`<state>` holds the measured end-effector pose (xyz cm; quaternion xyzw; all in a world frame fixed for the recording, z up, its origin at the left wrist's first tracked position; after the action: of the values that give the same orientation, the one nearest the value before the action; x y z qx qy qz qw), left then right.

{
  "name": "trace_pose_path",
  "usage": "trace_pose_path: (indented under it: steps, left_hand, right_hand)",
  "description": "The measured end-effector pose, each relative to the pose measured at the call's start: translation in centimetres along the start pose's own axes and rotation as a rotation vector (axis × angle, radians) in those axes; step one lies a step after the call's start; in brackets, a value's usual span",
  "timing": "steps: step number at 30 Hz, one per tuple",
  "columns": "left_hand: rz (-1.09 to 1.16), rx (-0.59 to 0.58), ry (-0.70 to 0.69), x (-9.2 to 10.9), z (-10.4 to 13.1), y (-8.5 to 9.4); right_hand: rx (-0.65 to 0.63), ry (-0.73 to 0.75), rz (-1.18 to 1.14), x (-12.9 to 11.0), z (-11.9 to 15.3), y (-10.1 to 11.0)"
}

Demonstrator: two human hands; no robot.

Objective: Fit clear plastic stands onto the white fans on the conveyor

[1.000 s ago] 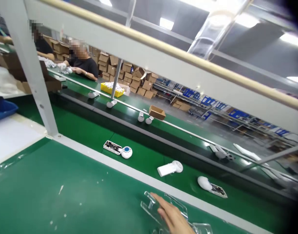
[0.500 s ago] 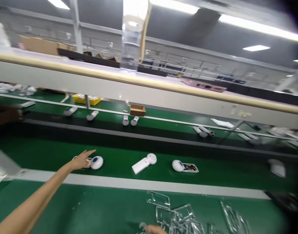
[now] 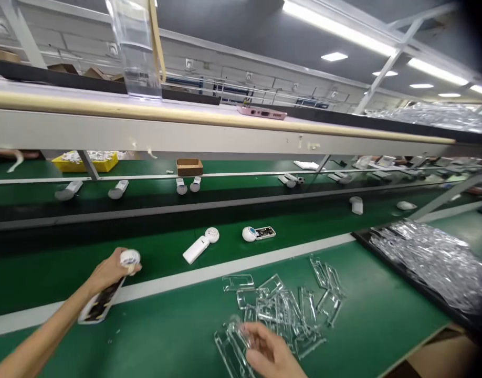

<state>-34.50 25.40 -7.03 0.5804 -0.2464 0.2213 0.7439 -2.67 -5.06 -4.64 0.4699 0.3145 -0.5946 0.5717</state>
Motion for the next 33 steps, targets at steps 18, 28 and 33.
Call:
trace_pose_path:
  steps: [18, 28, 33]
  left_hand:
    - [1.105, -0.055, 0.143, 14.0, 17.0, -7.7]
    - [1.298, -0.037, 0.113, 17.4, 19.4, -11.2]
    - [1.25, 0.005, 0.286, 14.7, 20.7, -13.0]
  right_hand:
    - [0.363, 0.534, 0.847, -6.4, -1.0, -7.4]
    - [0.143, 0.646, 0.69, -6.4, -1.8, -2.7]
    - [0.053, 0.607, 0.601, -7.0, -1.4, -3.5]
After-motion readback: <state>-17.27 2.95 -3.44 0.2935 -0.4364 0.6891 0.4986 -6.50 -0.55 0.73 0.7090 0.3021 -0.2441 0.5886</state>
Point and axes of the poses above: each hand's wrist, its own z-axis away from the middle knuckle, its own y-axis out of the back of the hand, x = y × z, the point moved 8 cm from there along -z, towards the middle knuckle, and after that the axes turned 2 degrees about x, right-handed, at the moved point
